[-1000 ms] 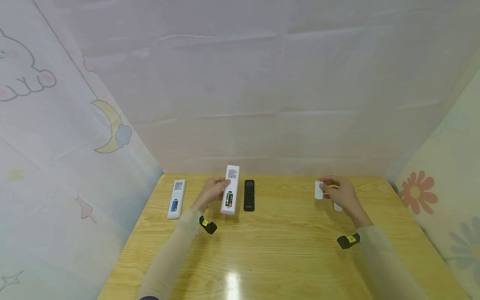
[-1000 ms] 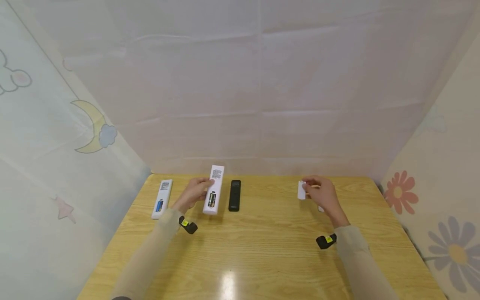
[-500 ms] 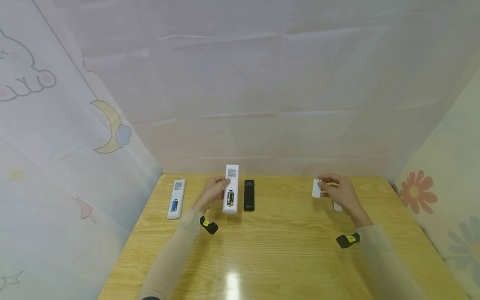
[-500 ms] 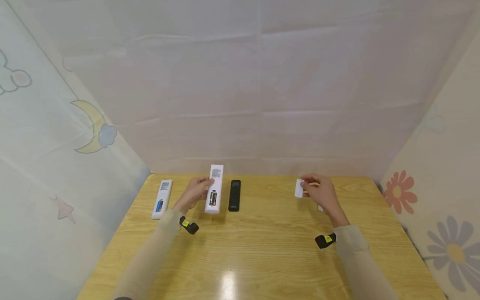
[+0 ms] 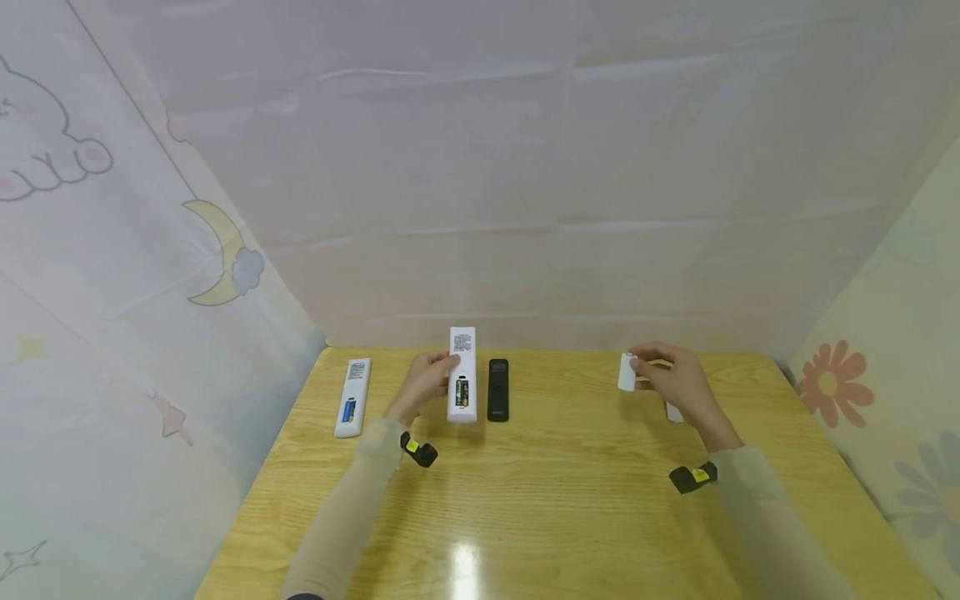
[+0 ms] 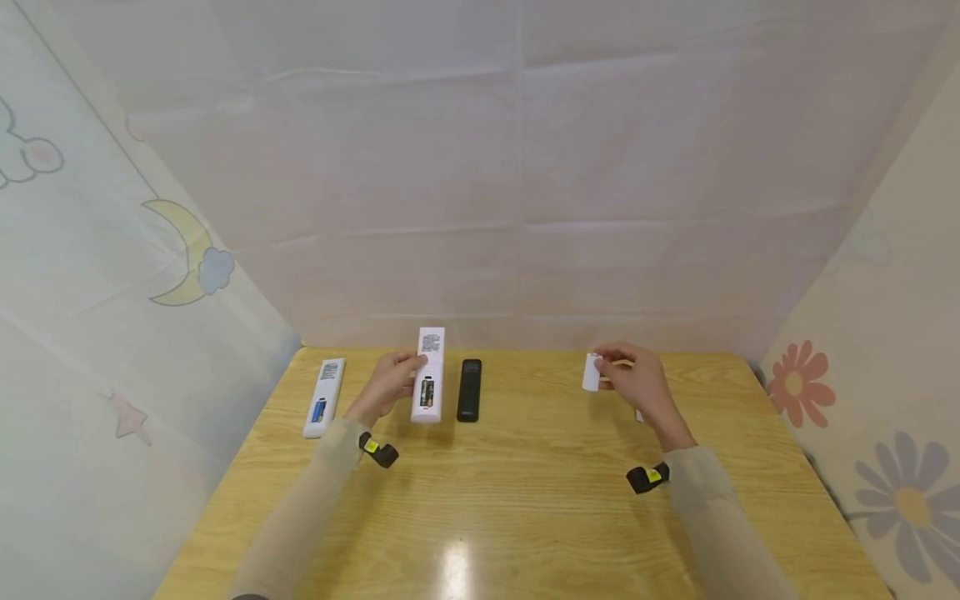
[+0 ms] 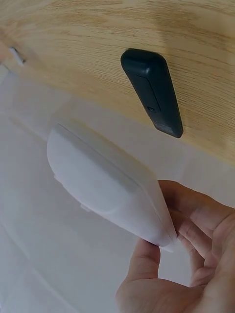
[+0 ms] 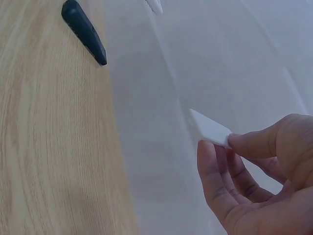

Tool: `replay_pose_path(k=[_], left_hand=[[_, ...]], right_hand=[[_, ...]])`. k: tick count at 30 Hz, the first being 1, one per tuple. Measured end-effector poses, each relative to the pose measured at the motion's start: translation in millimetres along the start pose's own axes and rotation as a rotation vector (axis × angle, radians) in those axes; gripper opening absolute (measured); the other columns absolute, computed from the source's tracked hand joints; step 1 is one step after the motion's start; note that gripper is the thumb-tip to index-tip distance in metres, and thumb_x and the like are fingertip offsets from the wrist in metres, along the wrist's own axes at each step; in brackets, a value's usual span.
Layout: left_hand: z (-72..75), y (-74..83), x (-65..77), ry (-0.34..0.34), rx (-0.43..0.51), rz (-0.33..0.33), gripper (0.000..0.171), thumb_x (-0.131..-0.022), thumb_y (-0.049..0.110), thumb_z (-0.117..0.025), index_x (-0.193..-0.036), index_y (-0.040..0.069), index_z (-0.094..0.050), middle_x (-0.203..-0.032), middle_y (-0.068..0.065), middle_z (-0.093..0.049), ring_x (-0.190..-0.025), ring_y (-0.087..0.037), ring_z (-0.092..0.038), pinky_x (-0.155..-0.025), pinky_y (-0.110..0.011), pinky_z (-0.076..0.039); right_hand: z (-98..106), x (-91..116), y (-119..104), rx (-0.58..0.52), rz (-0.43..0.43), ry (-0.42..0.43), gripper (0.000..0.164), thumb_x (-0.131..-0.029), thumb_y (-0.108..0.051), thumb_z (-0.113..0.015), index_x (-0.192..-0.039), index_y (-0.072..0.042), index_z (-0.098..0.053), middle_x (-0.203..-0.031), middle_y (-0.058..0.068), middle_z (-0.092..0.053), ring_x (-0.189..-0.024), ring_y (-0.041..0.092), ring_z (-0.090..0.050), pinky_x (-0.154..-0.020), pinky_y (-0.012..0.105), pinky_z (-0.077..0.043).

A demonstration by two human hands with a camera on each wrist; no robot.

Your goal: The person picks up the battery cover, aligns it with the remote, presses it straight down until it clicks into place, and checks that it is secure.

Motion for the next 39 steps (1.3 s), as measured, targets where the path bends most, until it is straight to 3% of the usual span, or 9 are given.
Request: replay_pose_path(k=[12,20,33,39], left_hand=[[-1.5,4.5,-0.1,-0.004,0.015,-0.018,0.055,-0.109,0.030,-0.062,-0.152,-0.003,-0.053,-0.132,-0.022,-0.069,-0.108,-0.030,-0.076,-0.103,-0.051,-0.060],[-6.5,10.0,0.8,-0.010,0.013,-0.033,0.059,-0.109,0.032,-0.063,-0.154,-0.005,-0.050,-0.133,-0.023,-0.069,-0.108,-0.031,-0.077,-0.097,-0.047,-0.063],[-12.5,13.8,0.6,-0.016,0.031,-0.049,0.052,-0.108,0.026,-0.064,-0.148,-0.006,-0.056,-0.131,-0.024,-0.069,-0.106,-0.032,-0.076,-0.096,-0.046,-0.064],[-14.9,13.1,-1.3,-0.021,0.046,-0.053,0.053,-0.107,0.024,-0.065,-0.149,-0.006,-0.055,-0.131,-0.025,-0.070,-0.106,-0.033,-0.077,-0.093,-0.043,-0.065]], right_hand=[[-8.8,-7.8,-8.2,-0.036,0.000,0.006,0.040,-0.109,-0.017,-0.064,-0.142,0.006,-0.063,-0.134,0.030,-0.057,-0.098,0.009,-0.073,-0.087,0.039,-0.066],[-11.0,-6.4,-16.6,-0.038,0.011,-0.002,0.039,-0.109,-0.018,-0.064,-0.141,0.005,-0.064,-0.133,0.028,-0.056,-0.102,0.014,-0.072,-0.088,0.041,-0.066],[-16.9,-8.3,-27.4,-0.067,0.040,-0.012,0.039,-0.109,-0.017,-0.065,-0.140,0.005,-0.064,-0.133,0.029,-0.057,-0.098,0.003,-0.071,-0.084,0.032,-0.066],[-20.1,-8.6,-32.9,-0.069,0.052,-0.019,0.038,-0.109,-0.018,-0.064,-0.140,0.004,-0.065,-0.133,0.029,-0.058,-0.098,0.002,-0.071,-0.084,0.034,-0.067]])
Point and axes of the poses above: each hand's wrist, its own x-axis away from the middle knuckle, its own z-axis out of the back of the hand, y = z × x, the point moved 3 cm from there along -x, towards the middle knuckle
